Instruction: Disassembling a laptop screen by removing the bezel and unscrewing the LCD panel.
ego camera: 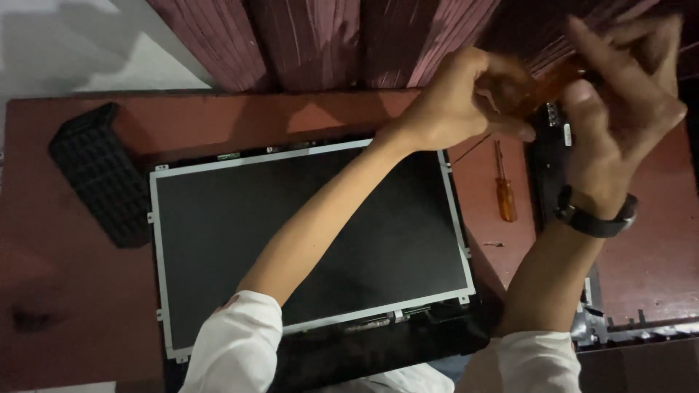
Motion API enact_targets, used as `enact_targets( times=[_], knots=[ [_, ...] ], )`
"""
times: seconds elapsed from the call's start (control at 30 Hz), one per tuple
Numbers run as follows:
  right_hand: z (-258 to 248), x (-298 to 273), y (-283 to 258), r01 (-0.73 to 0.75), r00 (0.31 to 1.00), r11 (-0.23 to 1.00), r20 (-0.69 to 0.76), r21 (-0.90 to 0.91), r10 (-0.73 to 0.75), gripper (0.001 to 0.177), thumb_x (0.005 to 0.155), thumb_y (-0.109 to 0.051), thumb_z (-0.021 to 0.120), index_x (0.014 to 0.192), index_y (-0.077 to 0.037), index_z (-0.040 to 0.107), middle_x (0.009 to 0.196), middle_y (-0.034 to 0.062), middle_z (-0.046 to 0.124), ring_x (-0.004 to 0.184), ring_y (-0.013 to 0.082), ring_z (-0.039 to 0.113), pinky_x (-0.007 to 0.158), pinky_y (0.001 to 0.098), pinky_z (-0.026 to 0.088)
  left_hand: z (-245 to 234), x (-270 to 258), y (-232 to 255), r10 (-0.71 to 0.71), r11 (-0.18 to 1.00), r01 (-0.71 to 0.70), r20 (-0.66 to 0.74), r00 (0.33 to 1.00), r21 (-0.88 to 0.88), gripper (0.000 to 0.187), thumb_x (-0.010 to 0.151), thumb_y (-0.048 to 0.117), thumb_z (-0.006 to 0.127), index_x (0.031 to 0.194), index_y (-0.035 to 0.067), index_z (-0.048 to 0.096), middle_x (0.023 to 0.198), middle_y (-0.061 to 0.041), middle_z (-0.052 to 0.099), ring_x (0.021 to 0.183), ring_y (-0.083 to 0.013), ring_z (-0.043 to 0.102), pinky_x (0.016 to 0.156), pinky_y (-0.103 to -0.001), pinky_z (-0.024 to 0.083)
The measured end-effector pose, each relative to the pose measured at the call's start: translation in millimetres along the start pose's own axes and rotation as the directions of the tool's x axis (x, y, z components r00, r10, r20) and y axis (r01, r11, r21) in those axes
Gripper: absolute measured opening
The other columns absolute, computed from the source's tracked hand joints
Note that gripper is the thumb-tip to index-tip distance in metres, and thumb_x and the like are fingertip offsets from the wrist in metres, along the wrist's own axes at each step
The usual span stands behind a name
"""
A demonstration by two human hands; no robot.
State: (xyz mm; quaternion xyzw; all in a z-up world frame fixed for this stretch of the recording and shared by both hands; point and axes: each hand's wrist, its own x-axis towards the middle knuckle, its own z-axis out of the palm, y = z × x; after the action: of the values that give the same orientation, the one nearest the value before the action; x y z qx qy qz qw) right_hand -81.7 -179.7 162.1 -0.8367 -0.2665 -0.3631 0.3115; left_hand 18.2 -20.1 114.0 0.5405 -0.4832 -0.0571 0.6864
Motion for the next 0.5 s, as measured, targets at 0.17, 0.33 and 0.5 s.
enact_targets(
  times=[0.17,0.33,0.5],
  knots=[
    [4,-3,5,0.028,0.998,0.998,-0.049,-0.054,-0.031,0.046,0.112,-0.016,0.074,0.136,0.022,0.065,0.113,0.0308,0.059,0.099,0.0397,0.059,0.088,0.0476,0.049,10,-4,-17,-0.002,0.999,0.003,0.015,1.000,-0.054,0.048,0.078,0.025,0.094,0.106,0.018,0.056,0.091,0.003,0.066,0.082,-0.0096,0.062,0.073,-0.025,0.053],
    [9,7,-8,-0.036,0.999,0.987,-0.028,0.160,0.041,0.021,0.124,-0.004,0.050,0.131,0.015,0.049,0.127,0.0421,0.066,0.102,0.0443,0.068,0.090,0.0475,0.054,3,-5,-35,0.010,0.975,0.014,0.106,0.994,-0.223,0.041,0.101,0.004,0.077,0.134,0.007,0.054,0.132,-0.014,0.070,0.125,-0.0290,0.073,0.108,-0.040,0.068],
    [6,0,11,0.135,0.985,0.988,-0.098,-0.073,-0.141,0.038,0.107,-0.006,0.091,0.107,0.021,0.065,0.102,0.0299,0.060,0.095,0.0416,0.060,0.085,0.0499,0.050,11,-4,-14,-0.002,0.993,0.023,-0.184,0.983,0.114,0.032,0.077,0.014,0.091,0.081,0.018,0.060,0.074,0.007,0.049,0.065,-0.0082,0.044,0.059,-0.026,0.038]
  ],
)
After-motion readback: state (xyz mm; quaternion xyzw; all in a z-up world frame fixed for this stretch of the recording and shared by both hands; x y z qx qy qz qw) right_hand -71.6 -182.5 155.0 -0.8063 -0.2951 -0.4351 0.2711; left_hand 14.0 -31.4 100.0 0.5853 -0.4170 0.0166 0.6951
